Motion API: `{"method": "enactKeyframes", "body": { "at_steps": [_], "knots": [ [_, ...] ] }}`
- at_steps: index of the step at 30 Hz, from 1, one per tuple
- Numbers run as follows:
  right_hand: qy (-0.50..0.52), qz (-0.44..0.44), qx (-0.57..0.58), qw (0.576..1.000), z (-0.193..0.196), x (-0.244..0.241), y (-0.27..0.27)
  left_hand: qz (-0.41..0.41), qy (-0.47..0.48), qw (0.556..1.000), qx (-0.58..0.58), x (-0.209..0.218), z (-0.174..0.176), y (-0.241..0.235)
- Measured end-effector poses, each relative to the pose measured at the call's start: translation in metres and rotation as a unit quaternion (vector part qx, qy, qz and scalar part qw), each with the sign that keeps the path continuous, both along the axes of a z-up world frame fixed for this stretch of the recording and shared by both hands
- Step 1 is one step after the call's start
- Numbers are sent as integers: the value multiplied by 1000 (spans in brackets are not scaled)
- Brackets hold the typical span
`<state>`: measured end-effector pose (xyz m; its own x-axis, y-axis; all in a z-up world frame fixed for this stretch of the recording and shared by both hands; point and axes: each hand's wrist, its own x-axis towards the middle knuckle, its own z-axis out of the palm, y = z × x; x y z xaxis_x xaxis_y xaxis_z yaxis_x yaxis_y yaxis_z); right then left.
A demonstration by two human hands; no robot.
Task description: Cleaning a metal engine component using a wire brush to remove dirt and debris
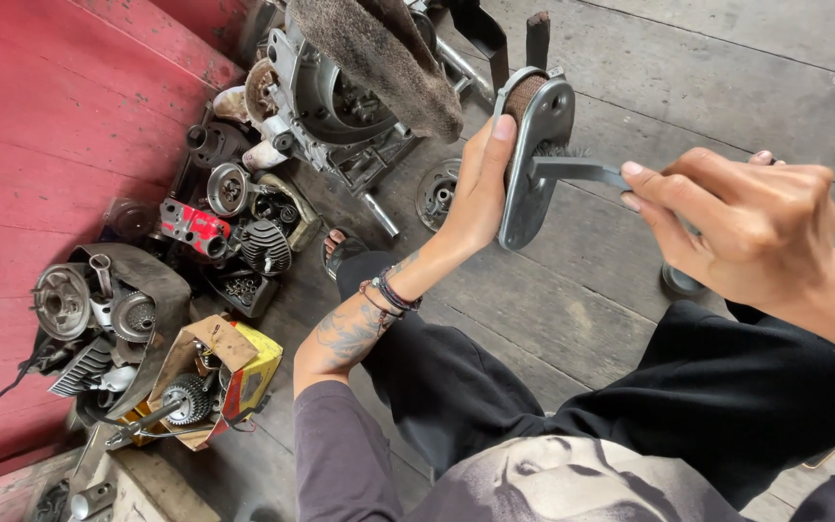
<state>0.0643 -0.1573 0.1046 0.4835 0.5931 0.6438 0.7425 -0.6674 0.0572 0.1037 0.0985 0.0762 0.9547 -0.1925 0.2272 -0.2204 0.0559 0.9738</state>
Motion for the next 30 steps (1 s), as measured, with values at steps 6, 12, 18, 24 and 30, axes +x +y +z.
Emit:
{"method": "enactKeyframes", "body": {
  "at_steps": [6,12,18,24,30],
  "knots": [
    [28,-45,0,999,2,-3,-7,0,-19,1000,0,2,-4,5],
    [76,-19,27,997,-3,2,-4,-21,-2,1000,-20,-1,-8,0],
    [144,57,44,987,-2,4,-2,-23,-1,999,-26,0,-2,7],
    [80,16,-13,997,5,2,3,-1,12,1000,2,7,-5,2],
    [7,-54,-50,997,0,-5,-10,-14,12,1000,-26,1,-7,1]
  ]
}}
